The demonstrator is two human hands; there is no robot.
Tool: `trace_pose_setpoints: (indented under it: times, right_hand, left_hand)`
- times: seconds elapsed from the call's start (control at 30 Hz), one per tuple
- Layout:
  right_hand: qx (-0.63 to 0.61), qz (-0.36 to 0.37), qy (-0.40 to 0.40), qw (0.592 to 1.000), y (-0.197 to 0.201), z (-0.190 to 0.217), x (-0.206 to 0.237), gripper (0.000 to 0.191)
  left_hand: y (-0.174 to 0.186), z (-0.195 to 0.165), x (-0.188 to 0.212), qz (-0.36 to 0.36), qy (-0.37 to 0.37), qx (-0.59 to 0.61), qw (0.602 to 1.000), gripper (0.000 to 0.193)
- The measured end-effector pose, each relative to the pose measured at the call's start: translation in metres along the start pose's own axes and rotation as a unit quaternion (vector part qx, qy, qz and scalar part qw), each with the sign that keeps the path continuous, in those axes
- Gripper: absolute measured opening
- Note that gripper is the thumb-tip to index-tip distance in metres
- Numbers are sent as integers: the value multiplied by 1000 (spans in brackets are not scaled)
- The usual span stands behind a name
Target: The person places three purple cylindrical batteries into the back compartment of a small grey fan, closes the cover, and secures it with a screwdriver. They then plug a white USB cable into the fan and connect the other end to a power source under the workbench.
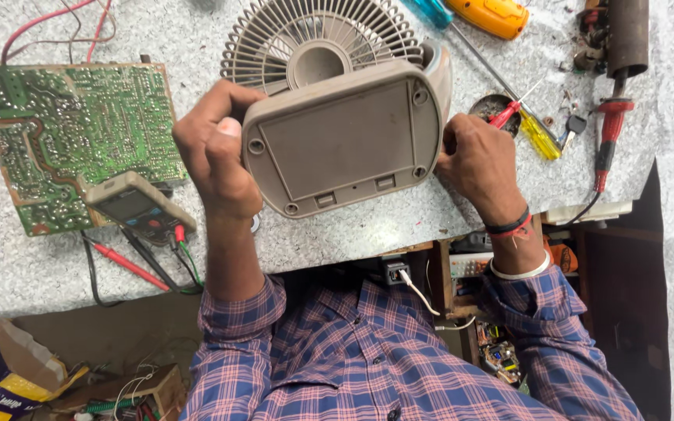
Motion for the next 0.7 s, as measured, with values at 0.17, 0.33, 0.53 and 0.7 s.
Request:
trace_pose_setpoints:
  times: [0.17, 0.33, 0.53, 0.7]
  right_hand:
    - [8, 14, -13, 1000, -2, -2, 0, 28]
    - [18, 24, -16, 999, -3, -3, 0, 30]
    - [24, 31, -31, 999, -4, -4, -1, 28]
    - [11, 34, -47, 998, -3, -3, -1, 30]
  left_hand:
    - [-1, 1, 3, -4, 15, 22, 1000, 60]
    - [-2, 0, 4, -7, 16, 27, 999, 58]
    - [-2, 0, 5, -5, 25, 15, 1000, 56]
    - [-1, -3, 5, -2, 18, -12, 1000, 57]
Point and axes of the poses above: each hand's wrist, its own x-axis away from the middle knuckle, its own y-axis out of the back of the hand, z = x × y, the point moved 4 cm from there along -x, towards the middle knuckle
